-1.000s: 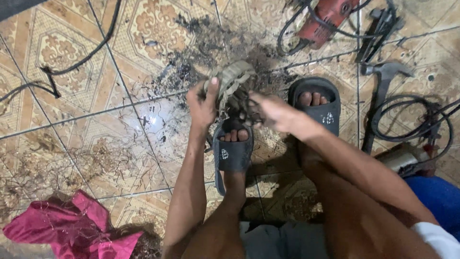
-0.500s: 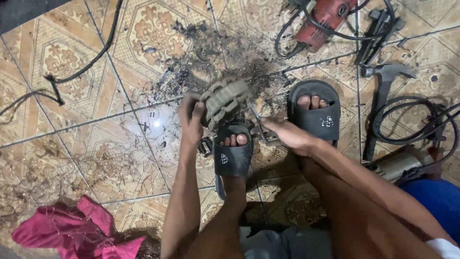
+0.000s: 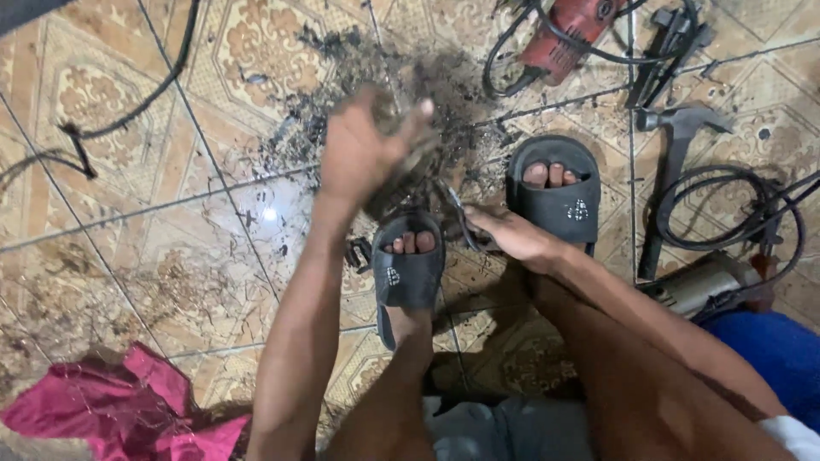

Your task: Extracting copper wire from a motor stator using pliers while sitting on the floor.

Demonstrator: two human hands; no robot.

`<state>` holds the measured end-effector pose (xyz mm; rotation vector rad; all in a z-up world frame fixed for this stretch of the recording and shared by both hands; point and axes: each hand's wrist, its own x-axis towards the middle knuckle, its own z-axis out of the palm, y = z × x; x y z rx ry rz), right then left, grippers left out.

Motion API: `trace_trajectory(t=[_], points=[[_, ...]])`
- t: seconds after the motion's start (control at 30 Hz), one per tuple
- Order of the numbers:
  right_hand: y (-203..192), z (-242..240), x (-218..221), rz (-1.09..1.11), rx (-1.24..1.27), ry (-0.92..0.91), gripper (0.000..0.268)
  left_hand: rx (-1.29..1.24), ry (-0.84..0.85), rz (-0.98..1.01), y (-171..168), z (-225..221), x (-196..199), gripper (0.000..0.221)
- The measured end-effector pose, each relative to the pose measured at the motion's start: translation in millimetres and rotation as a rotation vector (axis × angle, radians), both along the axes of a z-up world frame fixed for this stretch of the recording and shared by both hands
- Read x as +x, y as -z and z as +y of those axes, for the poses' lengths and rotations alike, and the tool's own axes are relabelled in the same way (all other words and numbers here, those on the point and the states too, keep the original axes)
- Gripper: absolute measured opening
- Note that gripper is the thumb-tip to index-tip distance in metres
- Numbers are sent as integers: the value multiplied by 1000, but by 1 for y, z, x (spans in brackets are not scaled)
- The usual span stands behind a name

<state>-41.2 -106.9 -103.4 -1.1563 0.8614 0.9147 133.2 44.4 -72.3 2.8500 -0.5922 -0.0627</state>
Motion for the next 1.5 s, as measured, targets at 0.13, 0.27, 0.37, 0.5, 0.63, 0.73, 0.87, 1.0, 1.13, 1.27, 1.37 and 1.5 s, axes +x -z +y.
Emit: trace_trajectory(t=[0.13,0.27,0.37,0.5,0.63,0.73,0.87,1.0,1.13,1.27,1.37,1.5], points=[[22,-2,-4,-21,-49,-284,77,-532,-53,588,-33,35,10,71],[20,-3,-1,64,-21,-96,67,-463,-106,815,-12,43,-44,119],[18,-2,2,34,-42,-146,67,-678,-99,840,38,38,-62,89],[16,-1,0,75,-28,-39,74,-512,-80,642,23,20,-27,118],[25,-3,-7,5,-17,-21,71,-280,-129,772,-6,4,18,59],[48,-6,-10,-56,-27,-35,67,-198,-170,840,-29,-6,38,69],[30,-4,-3,82,4,190,69,-146,-83,755,-21,-8,38,100],[22,-3,4,82,337,501,42,-225,-164,704,-6,-14,38,81],[75,-15,-11,-12,129,195,71,-230,-280,774,1,-23,38,91],[24,-7,10,115,348,356,81,-248,-296,769,3,-17,35,104],[46,-3,6,123,411,414,71,-394,-179,766,-6,-9,33,102],[23,-7,19,-35,455,338,49,-462,-86,751,8,5,10,122]])
